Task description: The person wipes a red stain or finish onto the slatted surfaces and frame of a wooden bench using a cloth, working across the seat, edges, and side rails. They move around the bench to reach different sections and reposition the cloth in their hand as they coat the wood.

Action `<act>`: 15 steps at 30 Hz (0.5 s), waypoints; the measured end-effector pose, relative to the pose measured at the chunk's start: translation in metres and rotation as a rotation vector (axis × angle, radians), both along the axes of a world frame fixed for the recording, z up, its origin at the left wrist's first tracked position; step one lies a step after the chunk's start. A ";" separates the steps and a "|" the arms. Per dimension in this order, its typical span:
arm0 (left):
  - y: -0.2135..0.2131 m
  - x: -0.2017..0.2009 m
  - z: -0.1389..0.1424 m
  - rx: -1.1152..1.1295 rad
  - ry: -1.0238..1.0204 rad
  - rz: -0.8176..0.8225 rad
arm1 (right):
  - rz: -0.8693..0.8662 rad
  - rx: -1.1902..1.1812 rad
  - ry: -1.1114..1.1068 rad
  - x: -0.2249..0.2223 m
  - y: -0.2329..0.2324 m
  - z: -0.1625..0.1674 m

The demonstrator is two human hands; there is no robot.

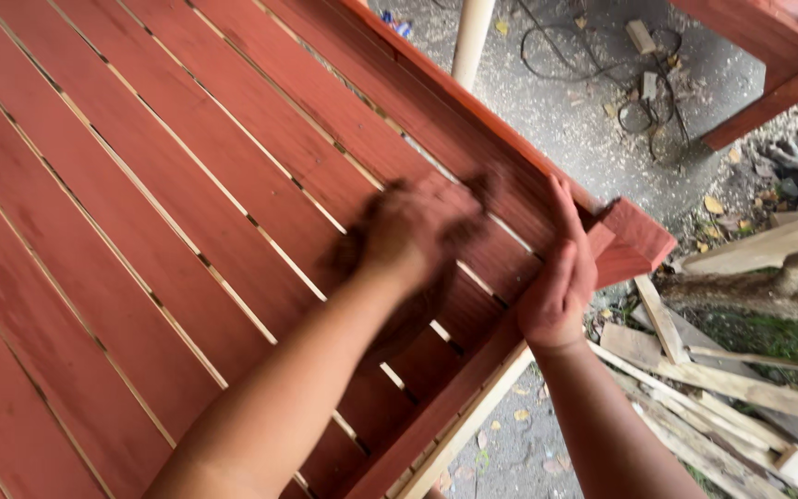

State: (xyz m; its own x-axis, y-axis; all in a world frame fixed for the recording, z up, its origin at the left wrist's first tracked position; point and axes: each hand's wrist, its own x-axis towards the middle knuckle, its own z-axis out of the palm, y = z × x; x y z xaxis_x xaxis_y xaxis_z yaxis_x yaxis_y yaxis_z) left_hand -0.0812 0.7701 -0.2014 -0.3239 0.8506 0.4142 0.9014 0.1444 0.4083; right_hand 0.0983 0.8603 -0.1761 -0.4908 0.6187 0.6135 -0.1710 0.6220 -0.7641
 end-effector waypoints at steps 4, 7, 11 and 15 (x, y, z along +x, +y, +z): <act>0.017 -0.046 0.011 -0.059 0.079 0.454 | -0.051 0.015 0.024 0.001 -0.001 0.001; 0.029 -0.014 0.004 -0.087 -0.269 0.477 | -0.042 0.010 -0.013 0.001 -0.002 0.005; 0.010 0.056 -0.009 0.011 -0.110 0.104 | -0.062 0.054 -0.070 -0.001 -0.001 0.008; -0.011 0.076 -0.009 0.059 0.052 -0.140 | -0.098 0.085 -0.106 -0.003 -0.001 0.011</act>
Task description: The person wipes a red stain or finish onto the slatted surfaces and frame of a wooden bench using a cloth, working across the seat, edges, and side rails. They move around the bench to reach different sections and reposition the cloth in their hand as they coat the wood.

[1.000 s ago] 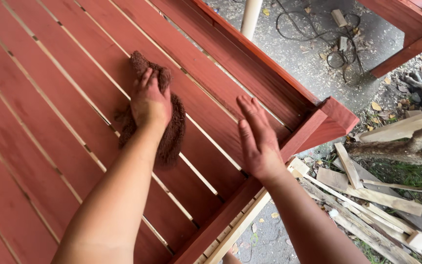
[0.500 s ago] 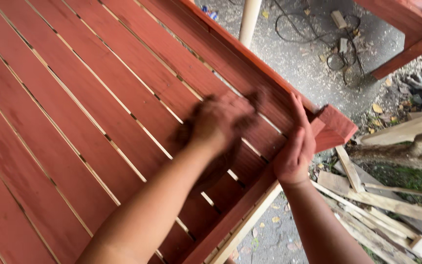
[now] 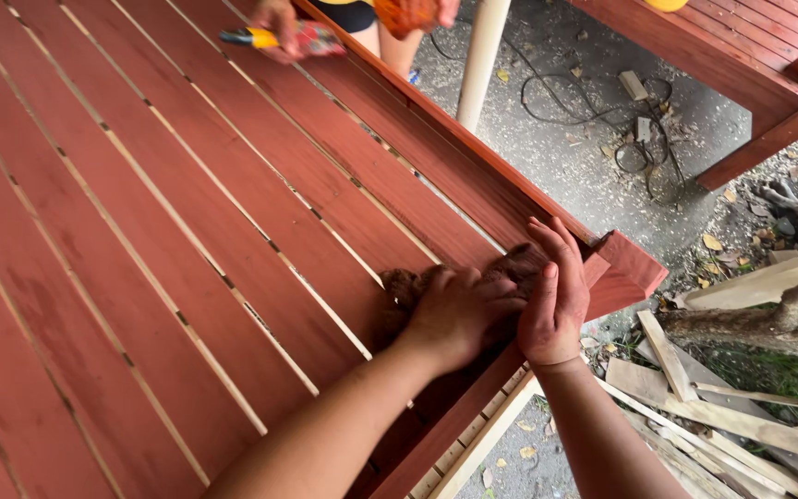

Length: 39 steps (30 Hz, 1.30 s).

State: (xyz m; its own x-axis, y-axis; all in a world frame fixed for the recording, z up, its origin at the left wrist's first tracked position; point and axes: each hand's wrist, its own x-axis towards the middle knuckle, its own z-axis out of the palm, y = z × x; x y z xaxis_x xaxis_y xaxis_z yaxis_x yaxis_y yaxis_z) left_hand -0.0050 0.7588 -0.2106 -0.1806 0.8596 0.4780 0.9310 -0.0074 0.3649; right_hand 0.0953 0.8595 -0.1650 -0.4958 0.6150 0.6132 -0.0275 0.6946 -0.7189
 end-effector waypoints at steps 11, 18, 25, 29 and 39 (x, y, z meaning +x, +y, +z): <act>-0.104 -0.184 0.048 0.115 -0.802 0.624 | 0.169 -0.056 -0.104 -0.025 -0.073 0.015; -0.353 -0.140 0.119 -0.614 -0.884 0.593 | 0.408 -0.173 -0.203 -0.052 -0.187 0.028; -0.516 -0.017 0.097 -1.083 -0.384 0.461 | 0.776 -0.498 -0.430 -0.089 -0.338 0.021; -0.554 0.033 0.063 -1.159 -0.109 0.326 | 0.823 -0.155 -0.476 -0.130 -0.415 -0.007; -0.579 -0.103 0.011 -0.689 -0.163 0.696 | 0.550 0.258 -0.514 -0.162 -0.436 -0.063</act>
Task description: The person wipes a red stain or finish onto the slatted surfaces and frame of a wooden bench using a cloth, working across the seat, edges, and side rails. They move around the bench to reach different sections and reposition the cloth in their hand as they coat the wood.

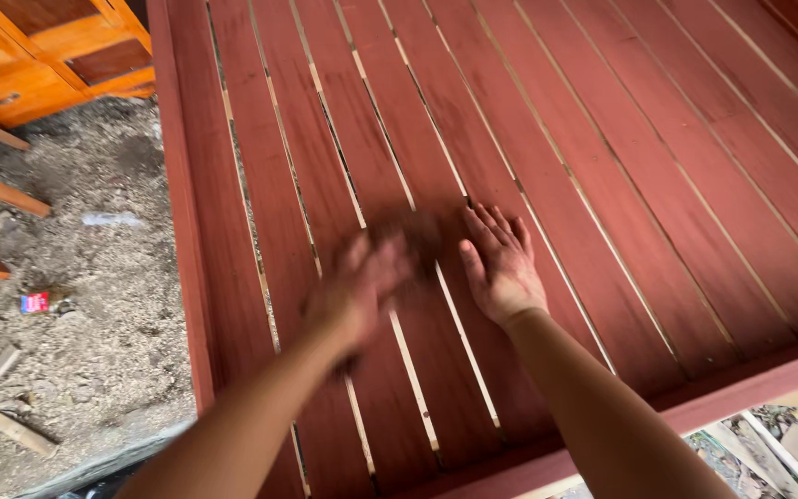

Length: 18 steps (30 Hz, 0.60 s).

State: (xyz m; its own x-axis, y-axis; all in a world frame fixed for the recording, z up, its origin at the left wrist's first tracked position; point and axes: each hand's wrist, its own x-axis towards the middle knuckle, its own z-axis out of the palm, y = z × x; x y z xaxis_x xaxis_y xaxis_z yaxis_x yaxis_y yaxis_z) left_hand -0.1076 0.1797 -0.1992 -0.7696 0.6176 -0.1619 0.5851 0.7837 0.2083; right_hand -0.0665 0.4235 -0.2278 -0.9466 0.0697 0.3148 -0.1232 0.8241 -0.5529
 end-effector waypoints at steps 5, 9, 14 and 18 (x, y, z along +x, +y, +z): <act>0.013 -0.150 -0.003 0.088 0.152 0.306 | -0.031 0.261 -0.061 -0.003 -0.012 0.014; 0.037 -0.226 0.011 0.032 0.147 0.436 | -0.033 0.273 -0.087 -0.005 -0.014 0.018; 0.045 -0.226 0.024 -0.004 0.035 0.492 | -0.035 0.248 -0.102 -0.006 -0.012 0.015; 0.047 -0.162 0.028 -0.119 -0.046 0.372 | -0.039 0.269 -0.087 -0.009 -0.011 0.010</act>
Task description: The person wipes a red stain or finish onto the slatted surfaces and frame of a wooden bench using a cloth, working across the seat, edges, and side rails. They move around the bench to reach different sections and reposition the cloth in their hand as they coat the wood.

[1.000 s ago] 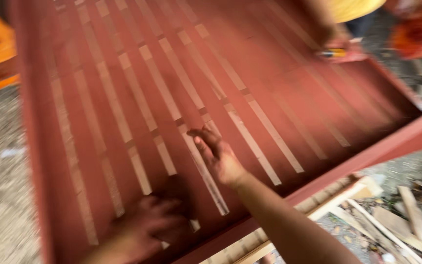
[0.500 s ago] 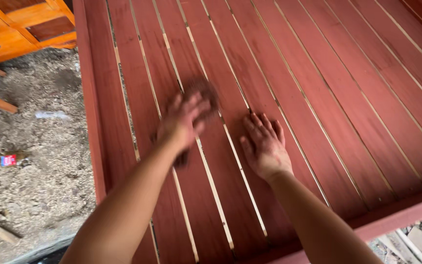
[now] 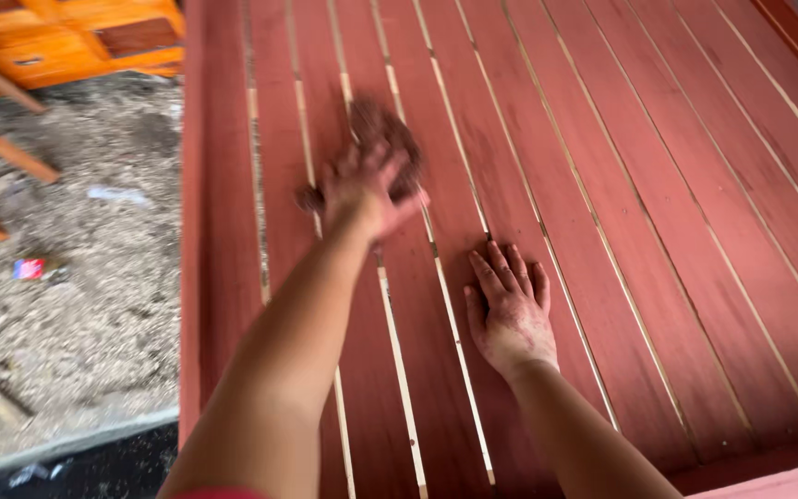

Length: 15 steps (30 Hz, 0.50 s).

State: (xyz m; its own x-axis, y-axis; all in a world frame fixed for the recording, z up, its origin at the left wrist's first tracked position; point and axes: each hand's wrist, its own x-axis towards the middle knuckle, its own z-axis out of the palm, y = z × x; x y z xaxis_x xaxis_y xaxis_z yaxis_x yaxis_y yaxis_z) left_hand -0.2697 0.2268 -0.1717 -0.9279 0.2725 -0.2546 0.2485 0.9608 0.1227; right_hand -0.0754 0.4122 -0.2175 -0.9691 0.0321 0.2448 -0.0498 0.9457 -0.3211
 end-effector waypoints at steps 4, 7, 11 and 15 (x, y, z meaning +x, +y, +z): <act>-0.001 0.105 -0.018 0.034 -0.010 -0.134 | 0.012 -0.007 0.039 -0.006 0.004 -0.013; -0.009 0.176 -0.027 0.052 -0.050 -0.296 | 0.024 -0.012 0.087 -0.013 0.010 -0.030; -0.043 0.281 -0.020 0.189 -0.193 -0.467 | 0.031 -0.011 0.086 -0.022 0.017 -0.048; -0.081 0.324 0.009 0.203 -0.309 -0.424 | 0.061 -0.035 0.088 -0.028 0.018 -0.052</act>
